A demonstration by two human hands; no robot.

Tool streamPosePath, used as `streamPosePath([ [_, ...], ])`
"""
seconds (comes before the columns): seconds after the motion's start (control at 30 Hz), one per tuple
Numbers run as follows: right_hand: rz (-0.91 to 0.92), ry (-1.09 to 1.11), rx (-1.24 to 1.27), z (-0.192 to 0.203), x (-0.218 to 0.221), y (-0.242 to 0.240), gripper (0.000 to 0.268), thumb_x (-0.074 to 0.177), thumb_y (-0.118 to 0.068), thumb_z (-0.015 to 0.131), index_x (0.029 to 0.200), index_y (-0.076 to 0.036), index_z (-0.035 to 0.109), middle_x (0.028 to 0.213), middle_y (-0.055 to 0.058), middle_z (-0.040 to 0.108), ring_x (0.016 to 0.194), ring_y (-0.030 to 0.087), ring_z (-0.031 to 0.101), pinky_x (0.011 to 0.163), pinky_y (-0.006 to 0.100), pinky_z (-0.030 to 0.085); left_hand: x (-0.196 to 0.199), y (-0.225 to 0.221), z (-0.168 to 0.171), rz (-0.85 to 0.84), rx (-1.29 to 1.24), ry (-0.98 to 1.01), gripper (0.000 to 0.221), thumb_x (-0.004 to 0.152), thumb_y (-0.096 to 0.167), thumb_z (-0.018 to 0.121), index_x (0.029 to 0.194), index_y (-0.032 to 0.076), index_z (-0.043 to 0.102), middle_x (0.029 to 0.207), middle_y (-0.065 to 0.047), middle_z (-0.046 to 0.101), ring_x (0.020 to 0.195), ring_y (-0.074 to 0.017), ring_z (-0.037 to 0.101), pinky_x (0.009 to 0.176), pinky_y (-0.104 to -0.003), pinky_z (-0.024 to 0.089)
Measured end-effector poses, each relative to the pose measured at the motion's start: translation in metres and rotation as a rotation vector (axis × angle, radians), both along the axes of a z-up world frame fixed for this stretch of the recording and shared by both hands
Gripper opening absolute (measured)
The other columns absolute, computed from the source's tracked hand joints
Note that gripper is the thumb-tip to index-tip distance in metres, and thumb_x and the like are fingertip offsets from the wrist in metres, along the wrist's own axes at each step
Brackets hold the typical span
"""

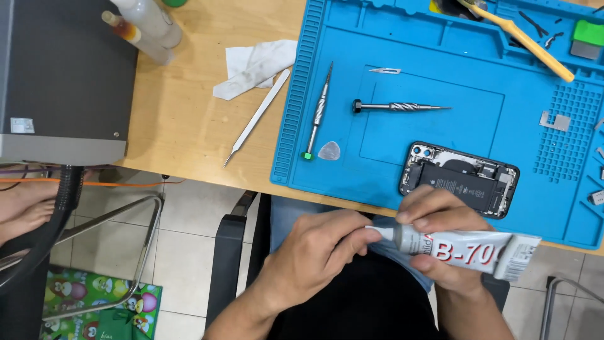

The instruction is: The person works on a disassembled smartphone placed on a blue mat, using tweezers to adjust internal components and applying adhesive from a tube. They then use a screwdriver to tighten screws on the device's frame.

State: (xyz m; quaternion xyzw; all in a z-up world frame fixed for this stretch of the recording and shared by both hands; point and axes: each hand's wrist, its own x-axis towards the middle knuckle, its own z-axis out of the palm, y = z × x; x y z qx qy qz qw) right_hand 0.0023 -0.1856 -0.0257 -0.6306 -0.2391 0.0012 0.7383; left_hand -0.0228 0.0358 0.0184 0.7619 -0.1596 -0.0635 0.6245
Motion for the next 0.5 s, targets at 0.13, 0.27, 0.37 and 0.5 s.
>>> streamPosePath([
  [0.13, 0.083, 0.167, 0.246, 0.001, 0.006, 0.029, 0.032, 0.099, -0.043, 0.08, 0.11, -0.016, 0.066, 0.1, 0.005, 0.07, 0.08, 0.015, 0.065, 0.073, 0.027, 0.053, -0.006, 0.002, 0.0, 0.097, 0.043, -0.458, 0.011, 0.102, -0.002, 0.066, 0.107, -0.01, 0.061, 0.089, -0.018, 0.064, 0.07, -0.0291, 0.06, 0.065, -0.04, 0.053],
  [0.27, 0.184, 0.171, 0.056, 0.012, 0.01, 0.039, 0.03, 0.093, -0.038, 0.082, 0.113, -0.02, 0.068, 0.113, 0.004, 0.06, 0.099, 0.016, 0.058, 0.087, 0.029, 0.049, -0.018, 0.011, -0.014, 0.082, 0.013, -0.385, 0.041, 0.098, 0.011, 0.068, 0.128, -0.01, 0.049, 0.122, -0.027, 0.061, 0.108, -0.0401, 0.067, 0.095, -0.046, 0.059],
  [0.37, 0.251, 0.131, -0.172, 0.018, 0.018, 0.05, 0.042, 0.093, -0.048, 0.075, 0.123, -0.021, 0.063, 0.132, 0.007, 0.047, 0.121, 0.018, 0.052, 0.104, 0.032, 0.045, -0.017, 0.018, -0.016, 0.125, 0.042, -0.337, 0.058, 0.099, 0.027, 0.074, 0.139, -0.007, 0.048, 0.13, -0.026, 0.064, 0.116, -0.037, 0.071, 0.102, -0.043, 0.063],
  [0.5, 0.241, 0.035, -0.364, 0.022, 0.063, 0.019, 0.105, 0.087, -0.077, 0.057, 0.158, -0.004, 0.029, 0.146, 0.017, 0.057, 0.135, 0.028, 0.058, 0.111, 0.041, 0.049, -0.023, 0.057, -0.054, 0.689, 0.352, -0.315, 0.045, 0.094, 0.035, 0.069, 0.121, 0.0, 0.066, 0.116, -0.017, 0.073, 0.106, -0.0329, 0.073, 0.097, -0.041, 0.057],
])
